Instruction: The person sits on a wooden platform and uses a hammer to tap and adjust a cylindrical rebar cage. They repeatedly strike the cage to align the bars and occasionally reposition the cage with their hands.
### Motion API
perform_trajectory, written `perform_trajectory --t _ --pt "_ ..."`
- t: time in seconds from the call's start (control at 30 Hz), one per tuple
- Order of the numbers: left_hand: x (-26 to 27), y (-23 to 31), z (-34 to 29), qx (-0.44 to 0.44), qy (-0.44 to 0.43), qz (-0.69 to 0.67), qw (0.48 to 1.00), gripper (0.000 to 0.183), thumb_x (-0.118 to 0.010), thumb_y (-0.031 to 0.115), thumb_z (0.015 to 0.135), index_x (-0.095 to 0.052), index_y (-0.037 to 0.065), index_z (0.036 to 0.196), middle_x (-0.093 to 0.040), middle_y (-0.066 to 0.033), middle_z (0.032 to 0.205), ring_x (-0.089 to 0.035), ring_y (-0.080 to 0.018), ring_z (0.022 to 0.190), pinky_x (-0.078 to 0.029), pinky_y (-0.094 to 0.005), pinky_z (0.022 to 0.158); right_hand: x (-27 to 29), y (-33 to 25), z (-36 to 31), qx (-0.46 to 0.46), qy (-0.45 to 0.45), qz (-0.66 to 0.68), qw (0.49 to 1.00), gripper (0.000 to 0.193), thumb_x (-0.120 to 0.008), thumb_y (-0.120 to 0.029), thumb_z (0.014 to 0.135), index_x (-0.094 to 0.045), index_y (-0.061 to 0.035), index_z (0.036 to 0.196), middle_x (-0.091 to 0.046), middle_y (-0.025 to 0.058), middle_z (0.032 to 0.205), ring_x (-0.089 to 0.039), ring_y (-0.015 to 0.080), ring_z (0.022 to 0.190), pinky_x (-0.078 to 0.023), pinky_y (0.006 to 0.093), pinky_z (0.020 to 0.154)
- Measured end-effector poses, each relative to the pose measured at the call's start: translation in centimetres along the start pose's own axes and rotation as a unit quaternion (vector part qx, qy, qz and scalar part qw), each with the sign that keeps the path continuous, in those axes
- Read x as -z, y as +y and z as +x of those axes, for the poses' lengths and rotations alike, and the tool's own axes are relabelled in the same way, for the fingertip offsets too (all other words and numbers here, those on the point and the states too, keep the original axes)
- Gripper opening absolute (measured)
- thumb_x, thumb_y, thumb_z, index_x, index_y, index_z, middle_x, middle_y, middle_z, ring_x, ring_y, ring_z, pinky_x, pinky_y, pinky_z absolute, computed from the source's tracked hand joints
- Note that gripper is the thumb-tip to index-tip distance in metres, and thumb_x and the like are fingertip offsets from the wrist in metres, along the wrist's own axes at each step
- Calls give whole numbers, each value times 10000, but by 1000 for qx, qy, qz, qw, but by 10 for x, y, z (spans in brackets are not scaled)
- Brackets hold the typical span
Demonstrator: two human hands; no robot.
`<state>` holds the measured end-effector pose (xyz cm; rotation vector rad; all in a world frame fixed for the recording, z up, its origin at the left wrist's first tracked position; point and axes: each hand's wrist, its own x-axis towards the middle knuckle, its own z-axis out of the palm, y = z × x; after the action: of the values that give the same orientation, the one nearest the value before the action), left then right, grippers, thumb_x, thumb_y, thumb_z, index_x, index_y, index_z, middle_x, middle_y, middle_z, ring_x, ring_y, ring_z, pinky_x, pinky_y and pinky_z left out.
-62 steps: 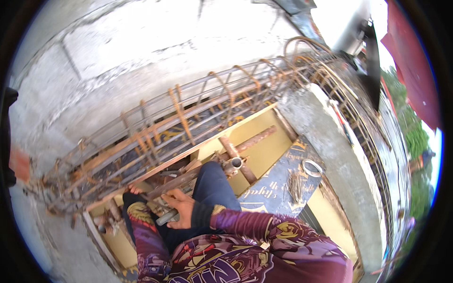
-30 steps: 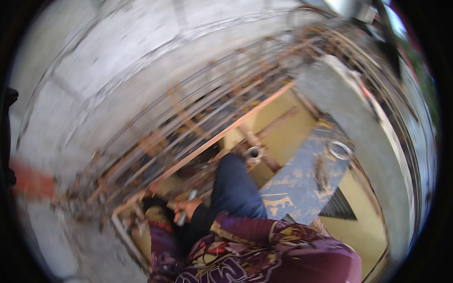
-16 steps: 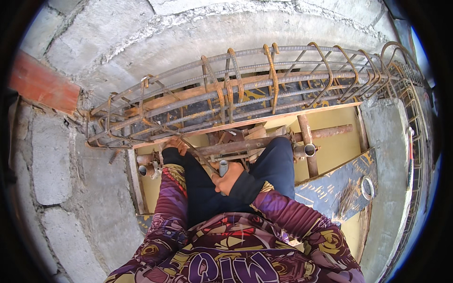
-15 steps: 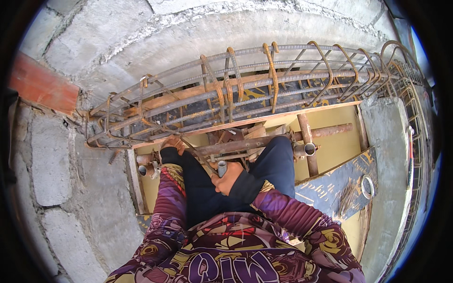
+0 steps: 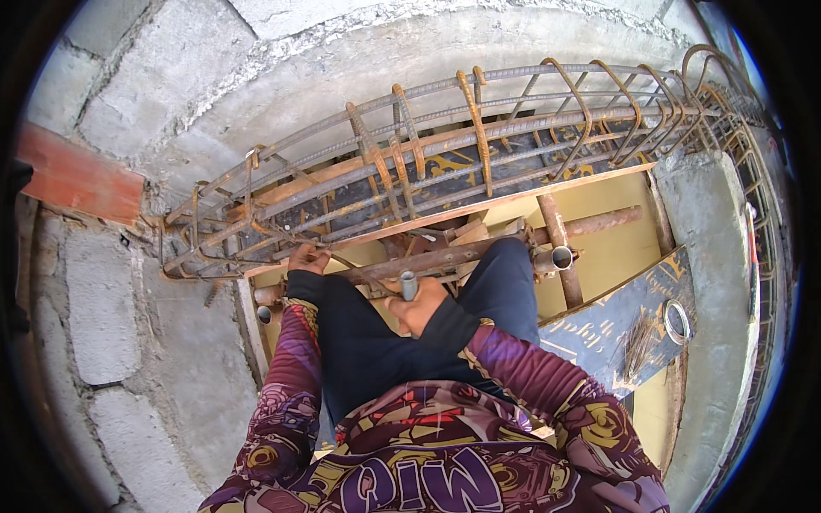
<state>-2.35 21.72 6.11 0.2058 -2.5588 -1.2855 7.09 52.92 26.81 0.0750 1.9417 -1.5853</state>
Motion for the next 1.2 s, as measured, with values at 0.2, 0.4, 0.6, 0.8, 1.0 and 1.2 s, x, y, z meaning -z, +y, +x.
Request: perform_trajectory --t 0.2,0.4,0.6,0.8,1.0,1.2 --pt "22 40 1 -33 -26 57 997 385 -823 195 689 -672 11 992 -614 -99 907 -594 -176 775 -497 -311 665 3 35 24 235 81 -109 963 348 -668 -152 853 -633 45 1137 -616 80 676 -580 116 494 -475 284 477" --pt "38 42 21 17 -87 90 992 488 -830 303 685 -688 60 1084 -647 -97 981 -618 -199 838 -507 -320 742 16 15 9 24 -9 91 996 261 -651 -164 820 -665 45 976 -620 128 638 -577 204 460 -488 369 493" --pt "31 70 13 -159 -66 225 959 713 -906 405 552 -654 66 1126 -646 -164 1078 -639 -319 901 -514 -362 816 41 42 -31 206 10 -149 967 290 -637 -142 877 -670 -31 1143 -605 55 624 -555 108 465 -464 265 474" --pt "19 65 9 -60 -27 266 962 729 -922 426 499 -639 7 1023 -637 -212 1053 -620 -384 954 -503 -404 842 95 37 -131 -3 102 140 985 285 -639 -57 860 -647 59 1120 -589 58 624 -534 107 464 -442 244 443" --pt "14 67 2 -119 7 234 965 768 -885 528 497 -578 -54 894 -584 -244 929 -542 -442 931 -444 -511 817 118 64 -210 -2 315 208 926 251 -655 -64 855 -648 88 1056 -589 74 620 -510 121 412 -422 251 401" --pt "3 53 0 -91 59 315 943 852 -831 623 530 -555 -85 915 -577 -260 925 -535 -459 928 -437 -526 820 121 85 -218 -29 390 193 900 257 -656 -64 866 -628 100 1062 -564 74 615 -485 123 398 -428 267 400"
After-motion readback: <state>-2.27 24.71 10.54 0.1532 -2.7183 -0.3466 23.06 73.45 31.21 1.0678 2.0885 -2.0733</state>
